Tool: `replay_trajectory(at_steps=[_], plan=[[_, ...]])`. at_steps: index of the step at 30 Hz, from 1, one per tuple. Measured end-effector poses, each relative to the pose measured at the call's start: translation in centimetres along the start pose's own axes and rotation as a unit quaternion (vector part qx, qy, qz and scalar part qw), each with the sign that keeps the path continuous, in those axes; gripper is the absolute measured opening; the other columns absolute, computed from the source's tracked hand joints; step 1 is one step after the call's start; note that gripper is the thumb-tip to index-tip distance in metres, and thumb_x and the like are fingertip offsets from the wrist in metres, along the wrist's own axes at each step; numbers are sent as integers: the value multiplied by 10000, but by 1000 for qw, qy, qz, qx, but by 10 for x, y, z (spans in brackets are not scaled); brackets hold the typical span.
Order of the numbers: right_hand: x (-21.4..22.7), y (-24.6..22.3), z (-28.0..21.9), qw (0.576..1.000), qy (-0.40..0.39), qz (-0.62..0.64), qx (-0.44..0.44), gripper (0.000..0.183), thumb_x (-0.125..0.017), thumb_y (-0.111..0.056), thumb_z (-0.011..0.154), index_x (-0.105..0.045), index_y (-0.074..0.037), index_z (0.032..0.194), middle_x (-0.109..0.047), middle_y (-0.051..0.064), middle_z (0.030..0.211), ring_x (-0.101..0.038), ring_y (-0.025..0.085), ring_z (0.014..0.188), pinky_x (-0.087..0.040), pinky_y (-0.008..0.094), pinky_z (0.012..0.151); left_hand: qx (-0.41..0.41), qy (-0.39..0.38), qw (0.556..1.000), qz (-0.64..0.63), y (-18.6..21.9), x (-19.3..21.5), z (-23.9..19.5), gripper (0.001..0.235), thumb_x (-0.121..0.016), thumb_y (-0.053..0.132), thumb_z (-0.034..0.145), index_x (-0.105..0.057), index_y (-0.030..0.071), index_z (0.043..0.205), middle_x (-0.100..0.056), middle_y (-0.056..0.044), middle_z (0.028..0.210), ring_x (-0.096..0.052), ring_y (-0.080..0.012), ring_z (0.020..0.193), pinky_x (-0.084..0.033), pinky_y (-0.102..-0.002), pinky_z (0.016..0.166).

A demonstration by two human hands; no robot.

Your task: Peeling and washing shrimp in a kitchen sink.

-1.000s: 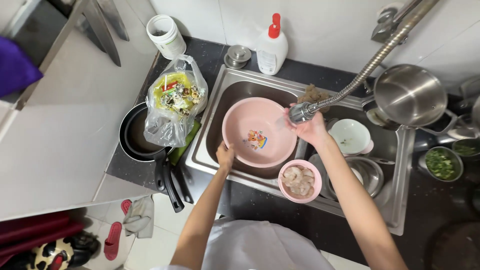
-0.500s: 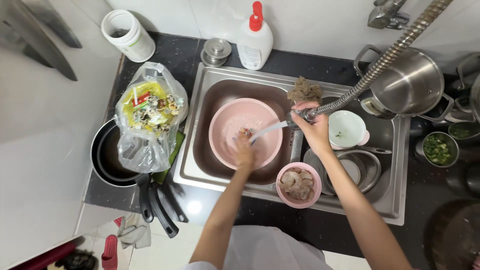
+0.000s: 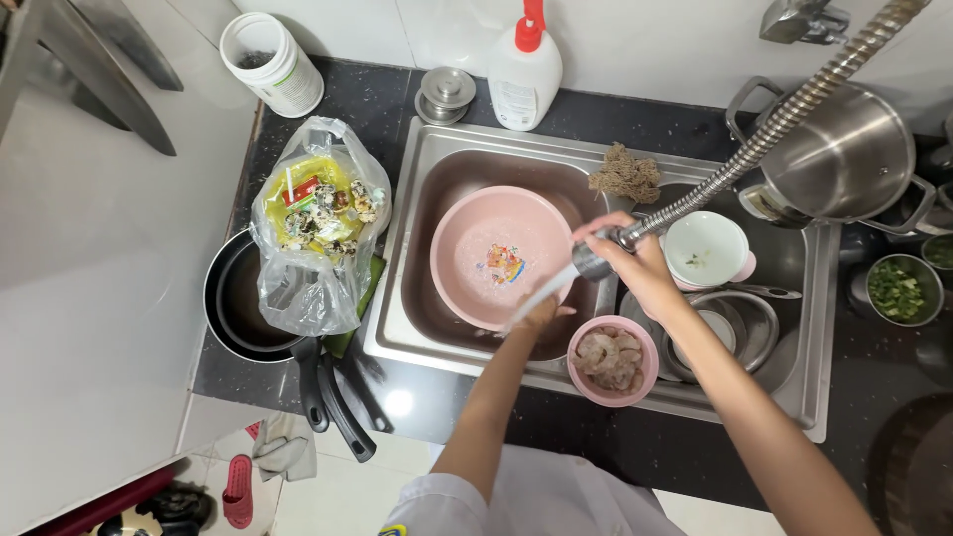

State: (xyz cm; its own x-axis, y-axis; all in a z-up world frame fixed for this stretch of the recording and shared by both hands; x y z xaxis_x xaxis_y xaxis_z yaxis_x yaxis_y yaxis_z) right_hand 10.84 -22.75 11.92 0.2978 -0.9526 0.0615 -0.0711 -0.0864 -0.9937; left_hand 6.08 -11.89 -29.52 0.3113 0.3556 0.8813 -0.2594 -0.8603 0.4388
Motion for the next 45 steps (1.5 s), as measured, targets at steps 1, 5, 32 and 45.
replay_trajectory(at_steps=[1,5,32,45], plan=[[-7,-1,6,999,-11,30,-3,114,-637,-74,963,-632,-47,1074,-750,99,1096,-698,161,1034,-559,314,935,-23,16,999,19,1,10,-5,441,-516,465,911,-542,191,1255,-599,-64,1196,-588,-249,1080,-460,-412,914],[-25,-1,38,994,-39,98,7,129,-623,-102,992,-610,-60,1114,-738,101,1160,-693,167,1080,-565,331,953,-91,53,990,93,-104,-23,-26,372,-496,180,1013,-645,286,1337,-674,-45,1273,-632,-257,1199,-428,-427,1113],[23,15,19,999,2,-44,-31,113,-679,-101,946,-662,-43,1043,-767,73,1048,-709,129,988,-554,273,877,-76,-131,988,-20,-6,-27,-36,409,-464,264,1033,-515,173,1429,-677,-168,1234,-645,-386,1126,-493,-528,1001],[-2,15,56,999,-12,36,-2,128,-653,-113,971,-623,-72,1089,-739,69,1146,-668,138,1092,-536,304,945,191,-180,915,306,-156,22,66,840,-461,577,947,-145,171,1611,-42,-61,1697,-50,-346,1525,-27,-602,1190]])
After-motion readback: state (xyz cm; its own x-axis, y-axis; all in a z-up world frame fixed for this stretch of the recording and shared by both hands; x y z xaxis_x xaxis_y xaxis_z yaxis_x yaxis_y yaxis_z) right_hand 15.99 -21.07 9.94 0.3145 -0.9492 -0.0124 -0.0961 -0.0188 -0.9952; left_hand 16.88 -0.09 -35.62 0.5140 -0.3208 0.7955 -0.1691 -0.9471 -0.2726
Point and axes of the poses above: each hand's wrist, its own z-axis towards the middle knuckle, its own x-axis out of the back of the hand, y = z × x, the point moved 6 cm from there along z, towards the middle knuckle
